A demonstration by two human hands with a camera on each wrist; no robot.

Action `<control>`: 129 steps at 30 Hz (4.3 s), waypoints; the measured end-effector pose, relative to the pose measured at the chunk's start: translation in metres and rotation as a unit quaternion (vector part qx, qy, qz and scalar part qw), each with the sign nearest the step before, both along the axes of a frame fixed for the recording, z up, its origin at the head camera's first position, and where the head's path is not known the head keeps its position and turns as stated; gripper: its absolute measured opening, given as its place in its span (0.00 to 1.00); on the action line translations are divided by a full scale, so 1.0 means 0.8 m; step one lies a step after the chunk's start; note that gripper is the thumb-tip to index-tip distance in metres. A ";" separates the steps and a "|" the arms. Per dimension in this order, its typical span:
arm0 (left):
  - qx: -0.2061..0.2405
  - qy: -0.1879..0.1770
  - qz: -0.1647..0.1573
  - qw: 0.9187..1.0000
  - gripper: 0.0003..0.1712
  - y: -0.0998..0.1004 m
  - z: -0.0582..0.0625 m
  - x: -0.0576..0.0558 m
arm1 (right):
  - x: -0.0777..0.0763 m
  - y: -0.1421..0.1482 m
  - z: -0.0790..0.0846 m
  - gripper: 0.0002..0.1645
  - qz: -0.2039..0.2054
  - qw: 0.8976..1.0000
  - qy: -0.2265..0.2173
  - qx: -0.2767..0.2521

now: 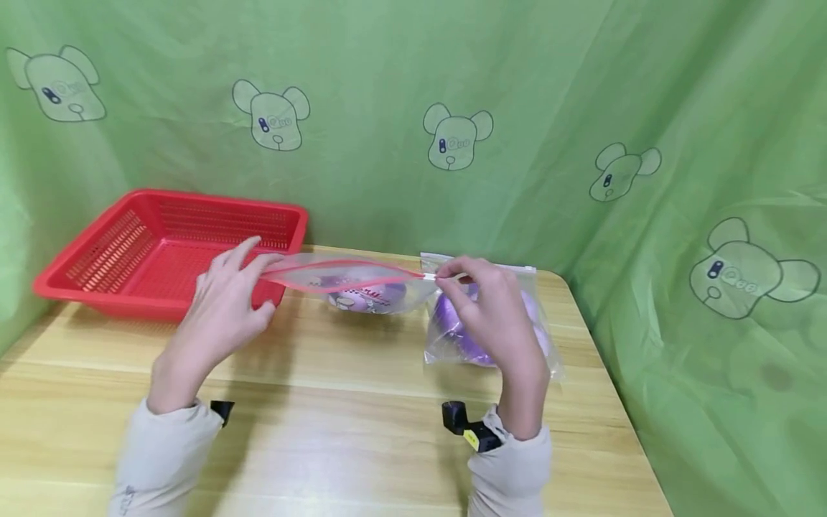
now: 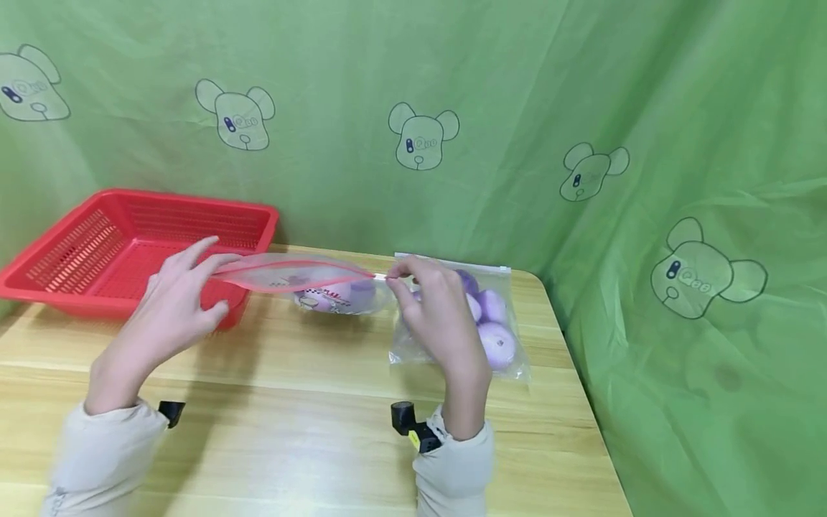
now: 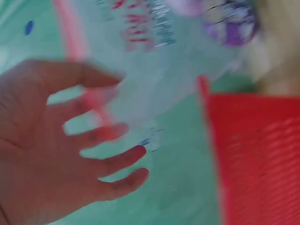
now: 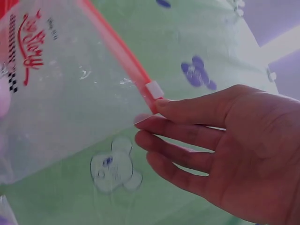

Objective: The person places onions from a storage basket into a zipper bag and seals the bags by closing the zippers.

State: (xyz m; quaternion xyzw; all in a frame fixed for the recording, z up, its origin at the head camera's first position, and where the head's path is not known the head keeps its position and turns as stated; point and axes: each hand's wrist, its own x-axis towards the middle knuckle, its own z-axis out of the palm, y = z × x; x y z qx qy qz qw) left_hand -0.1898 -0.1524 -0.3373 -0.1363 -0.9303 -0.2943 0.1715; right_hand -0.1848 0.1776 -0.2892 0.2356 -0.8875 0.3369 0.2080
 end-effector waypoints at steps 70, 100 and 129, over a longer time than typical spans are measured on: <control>0.059 0.272 -0.194 0.941 0.11 0.086 -0.010 0.010 | 0.021 -0.072 0.001 0.06 0.094 0.991 0.021 0.092; 0.083 0.253 -0.176 0.948 0.12 0.068 -0.022 -0.010 | 0.011 -0.054 0.000 0.05 0.078 0.993 0.019 0.083; 0.104 0.229 -0.144 0.957 0.10 0.050 -0.037 -0.033 | 0.007 -0.027 -0.001 0.06 0.056 0.997 0.027 0.047</control>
